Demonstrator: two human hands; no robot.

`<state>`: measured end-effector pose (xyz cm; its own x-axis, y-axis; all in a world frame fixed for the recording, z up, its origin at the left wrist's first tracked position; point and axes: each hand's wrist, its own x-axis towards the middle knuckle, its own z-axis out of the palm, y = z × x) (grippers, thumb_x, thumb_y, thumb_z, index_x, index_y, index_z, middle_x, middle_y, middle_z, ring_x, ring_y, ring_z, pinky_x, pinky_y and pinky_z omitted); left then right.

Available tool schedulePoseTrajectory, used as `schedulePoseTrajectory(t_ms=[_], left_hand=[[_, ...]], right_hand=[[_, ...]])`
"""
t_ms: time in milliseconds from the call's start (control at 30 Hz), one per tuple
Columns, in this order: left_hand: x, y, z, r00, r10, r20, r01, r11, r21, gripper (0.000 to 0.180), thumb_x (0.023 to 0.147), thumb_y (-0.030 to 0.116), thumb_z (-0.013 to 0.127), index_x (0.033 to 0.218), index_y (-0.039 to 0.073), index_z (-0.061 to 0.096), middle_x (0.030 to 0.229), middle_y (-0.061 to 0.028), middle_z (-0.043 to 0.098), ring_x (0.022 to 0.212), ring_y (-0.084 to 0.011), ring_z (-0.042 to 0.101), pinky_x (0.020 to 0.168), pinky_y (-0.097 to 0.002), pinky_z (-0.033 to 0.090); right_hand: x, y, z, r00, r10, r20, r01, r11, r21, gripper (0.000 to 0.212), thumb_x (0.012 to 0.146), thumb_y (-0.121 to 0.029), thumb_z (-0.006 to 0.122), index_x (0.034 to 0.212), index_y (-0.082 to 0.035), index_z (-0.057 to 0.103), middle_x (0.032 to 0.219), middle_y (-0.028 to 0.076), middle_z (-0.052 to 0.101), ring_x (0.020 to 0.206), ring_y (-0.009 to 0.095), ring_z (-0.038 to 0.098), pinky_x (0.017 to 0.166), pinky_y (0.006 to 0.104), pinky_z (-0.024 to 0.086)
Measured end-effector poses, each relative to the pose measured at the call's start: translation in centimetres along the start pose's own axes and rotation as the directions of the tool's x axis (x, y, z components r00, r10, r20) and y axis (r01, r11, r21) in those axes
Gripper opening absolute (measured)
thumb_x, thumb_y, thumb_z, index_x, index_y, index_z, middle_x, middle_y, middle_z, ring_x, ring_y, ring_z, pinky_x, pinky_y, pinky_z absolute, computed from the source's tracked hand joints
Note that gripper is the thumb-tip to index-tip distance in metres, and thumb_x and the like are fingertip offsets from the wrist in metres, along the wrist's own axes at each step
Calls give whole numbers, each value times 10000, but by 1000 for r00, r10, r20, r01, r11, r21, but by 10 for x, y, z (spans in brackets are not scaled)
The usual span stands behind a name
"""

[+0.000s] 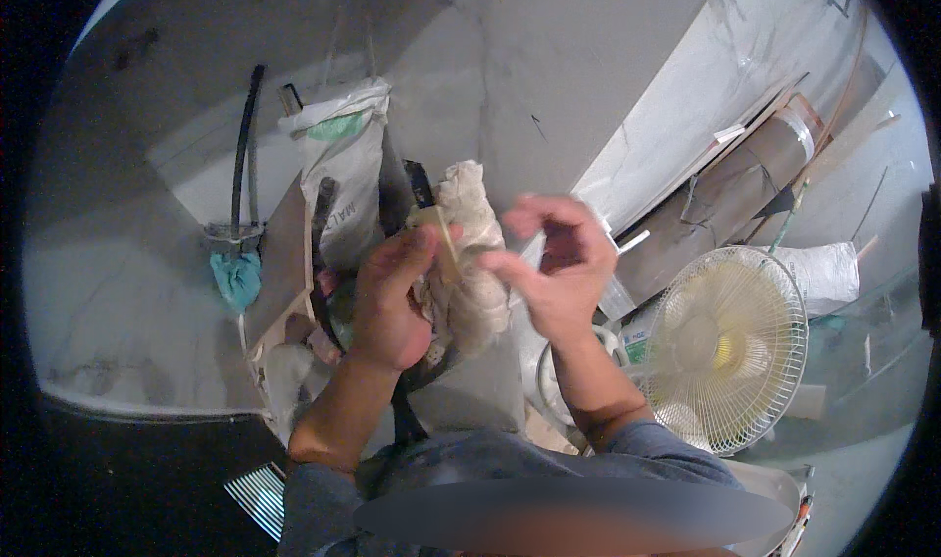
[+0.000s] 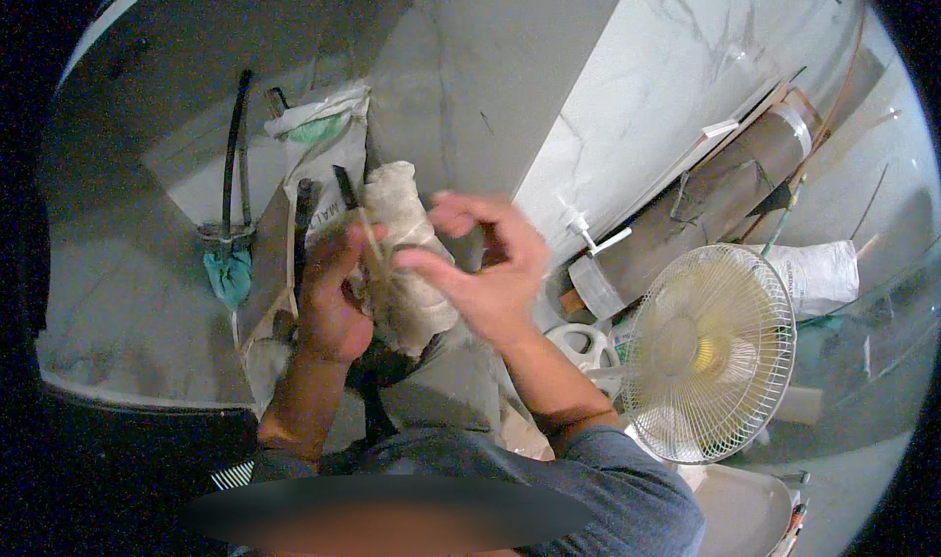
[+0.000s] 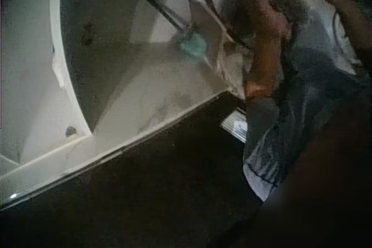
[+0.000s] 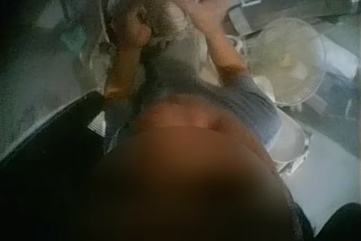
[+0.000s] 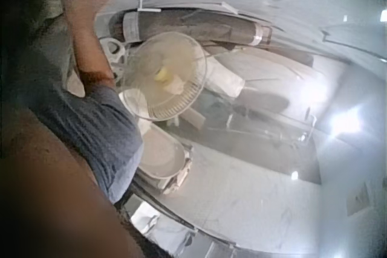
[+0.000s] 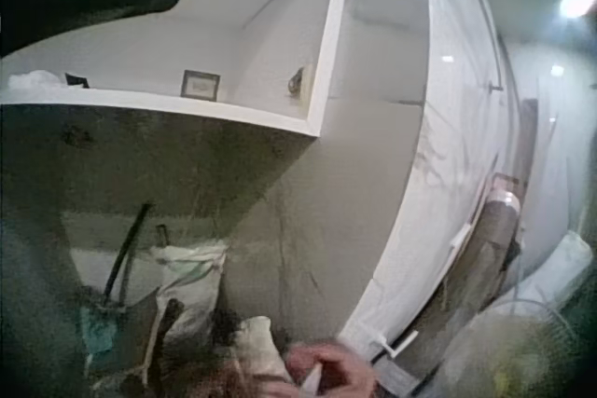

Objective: The person sits on the floor and cleans a white wall using a cloth and a scraper. They repeatedly wipe and scrape the wall surface to remove marks, then briefly walk to a sink to rinse their hands.

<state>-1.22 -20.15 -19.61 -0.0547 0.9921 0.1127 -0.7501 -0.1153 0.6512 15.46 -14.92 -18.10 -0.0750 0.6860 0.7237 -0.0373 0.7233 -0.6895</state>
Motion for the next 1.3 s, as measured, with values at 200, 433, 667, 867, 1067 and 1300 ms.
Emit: schedulePoseTrajectory(t_ms=[200, 433, 667, 867, 1067, 1300], left_hand=[[21, 32, -6, 975, 27, 223, -39, 998, 50, 340, 1028, 292, 664, 1137, -25, 720, 1047, -55, 744, 991, -127, 678, 911, -307, 526], [58, 44, -36, 973, 92, 213, -94, 996, -1, 398, 1067, 284, 579, 1251, -62, 647, 1255, -192, 687, 1142, -268, 669, 1053, -437, 512], [138, -19, -213, 983, 172, -64, -158, 971, 182, 414, 1069, 286, 575, 1248, -85, 625, 1277, -215, 673, 1141, -308, 670, 1066, -462, 505], [145, -49, -304, 984, 76, -160, 10, 878, 478, 377, 1059, 271, 586, 1160, -76, 693, 1119, -148, 747, 1041, -207, 699, 1005, -344, 509], [137, -49, -313, 996, -9, -92, 50, 887, 459, 321, 1043, 241, 621, 1109, -56, 720, 1064, -128, 763, 954, -165, 709, 922, -308, 527], [123, -57, -331, 992, -83, -90, 115, 878, 465, 281, 1031, 204, 646, 1100, -56, 726, 1031, -107, 766, 938, -158, 708, 922, -306, 524]], right_hand=[[21, 5, 2, 700, 462, 544, -712, 505, 488, 711, 808, -157, 892, 1406, -4, 540, 1260, 77, 668, 1137, 181, 646, 1009, 355, 512], [52, -23, -12, 775, 563, 289, -623, 601, 501, 763, 792, -80, 820, 1472, 19, 486, 1363, 173, 633, 1221, 306, 646, 1053, 452, 524], [168, -80, -29, 740, -652, 163, 521, 404, -752, 486, 880, -105, 748, 1313, -26, 541, 1384, 179, 604, 1190, 314, 648, 966, 455, 575], [228, -61, 31, 898, 105, 428, 427, -448, -786, 552, 887, -253, 741, 1403, -167, 564, 1499, 103, 460, 1421, 354, 350, 1152, 560, 256], [218, -43, 49, 758, 112, 642, 594, -525, -610, 410, 866, -257, 746, 1248, -128, 672, 1321, 81, 602, 1258, 310, 537, 999, 463, 462], [232, -33, 53, 717, 172, 675, 644, -535, -547, 436, 939, -268, 650, 1336, -89, 654, 1389, 144, 556, 1271, 347, 485, 1069, 521, 384]])
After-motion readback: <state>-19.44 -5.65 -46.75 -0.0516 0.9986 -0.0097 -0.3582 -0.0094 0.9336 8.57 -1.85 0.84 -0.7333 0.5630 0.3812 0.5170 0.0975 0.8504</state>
